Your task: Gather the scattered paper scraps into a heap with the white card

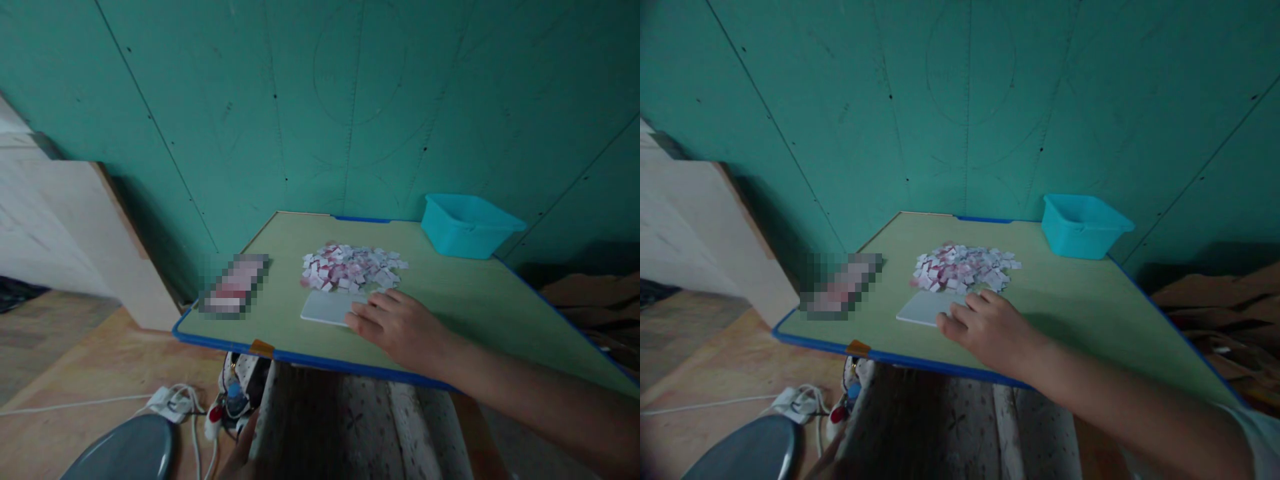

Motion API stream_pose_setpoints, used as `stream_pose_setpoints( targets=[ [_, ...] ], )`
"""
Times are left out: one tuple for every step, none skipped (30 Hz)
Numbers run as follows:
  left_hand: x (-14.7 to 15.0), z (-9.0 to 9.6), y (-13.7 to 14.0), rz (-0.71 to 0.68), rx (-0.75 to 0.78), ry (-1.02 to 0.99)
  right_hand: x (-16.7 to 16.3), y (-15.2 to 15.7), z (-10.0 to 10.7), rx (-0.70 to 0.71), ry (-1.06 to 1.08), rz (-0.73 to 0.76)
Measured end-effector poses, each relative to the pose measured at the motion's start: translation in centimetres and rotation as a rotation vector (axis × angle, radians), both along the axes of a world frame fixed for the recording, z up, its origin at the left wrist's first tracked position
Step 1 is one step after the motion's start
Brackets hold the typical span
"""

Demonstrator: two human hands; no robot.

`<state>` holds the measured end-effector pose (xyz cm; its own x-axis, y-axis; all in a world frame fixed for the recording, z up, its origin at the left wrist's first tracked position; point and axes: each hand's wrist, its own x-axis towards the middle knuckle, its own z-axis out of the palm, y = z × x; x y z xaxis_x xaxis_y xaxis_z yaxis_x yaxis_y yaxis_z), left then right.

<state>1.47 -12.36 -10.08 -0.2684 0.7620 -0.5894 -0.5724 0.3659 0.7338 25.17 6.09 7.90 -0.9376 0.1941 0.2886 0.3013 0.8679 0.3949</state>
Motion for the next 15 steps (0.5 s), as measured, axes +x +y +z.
stream_pose_setpoints(
  targets=[
    [0.3,0.2,0.1,0.025,0.002,0.03,0.7,-0.2,0.0,0.0,0.001,0.013],
    [0.6,0.4,0.1,0.048,0.01,0.058,1.4,-0.4,0.0,-0.003,0.001,0.024],
    [0.9,0.5,0.2,0.058,0.02,0.078,2.1,-0.6,0.0,-0.005,0.002,0.034],
    [1.1,0.5,0.3,0.053,0.028,0.095,2.7,-0.8,0.1,-0.005,0.009,0.037],
    [1.3,0.6,0.3,0.038,0.024,0.121,3.4,-0.9,0.2,-0.009,0.012,0.034],
    [1.4,0.6,0.4,0.021,0.013,0.145,4.0,-1.0,0.3,-0.021,0.016,0.027],
    [1.5,0.6,0.5,0.003,-0.006,0.164,4.5,-1.0,0.5,-0.043,0.028,0.015],
    [1.6,0.7,0.6,-0.004,-0.029,0.164,4.9,-0.9,0.7,-0.078,0.042,-0.014],
    [1.7,0.8,0.6,0.007,-0.049,0.157,5.3,-0.8,1.0,-0.121,0.072,-0.059],
    [1.8,0.9,0.7,0.025,-0.06,0.137,5.6,-0.6,1.2,-0.169,0.114,-0.122],
    [1.8,1.0,0.8,0.04,-0.065,0.103,5.8,-0.3,1.5,-0.221,0.165,-0.199],
    [1.9,1.1,0.8,0.056,-0.066,0.083,5.9,0.0,1.7,-0.278,0.23,-0.281],
    [2.0,1.2,0.9,0.071,-0.068,0.079,6.0,0.4,1.9,-0.345,0.285,-0.367],
    [1.9,1.1,0.8,0.077,-0.067,0.063,6.0,0.8,2.0,-0.416,0.336,-0.442],
    [1.9,1.1,0.8,0.071,-0.063,0.041,5.9,1.2,2.1,-0.49,0.373,-0.5]
  ],
)
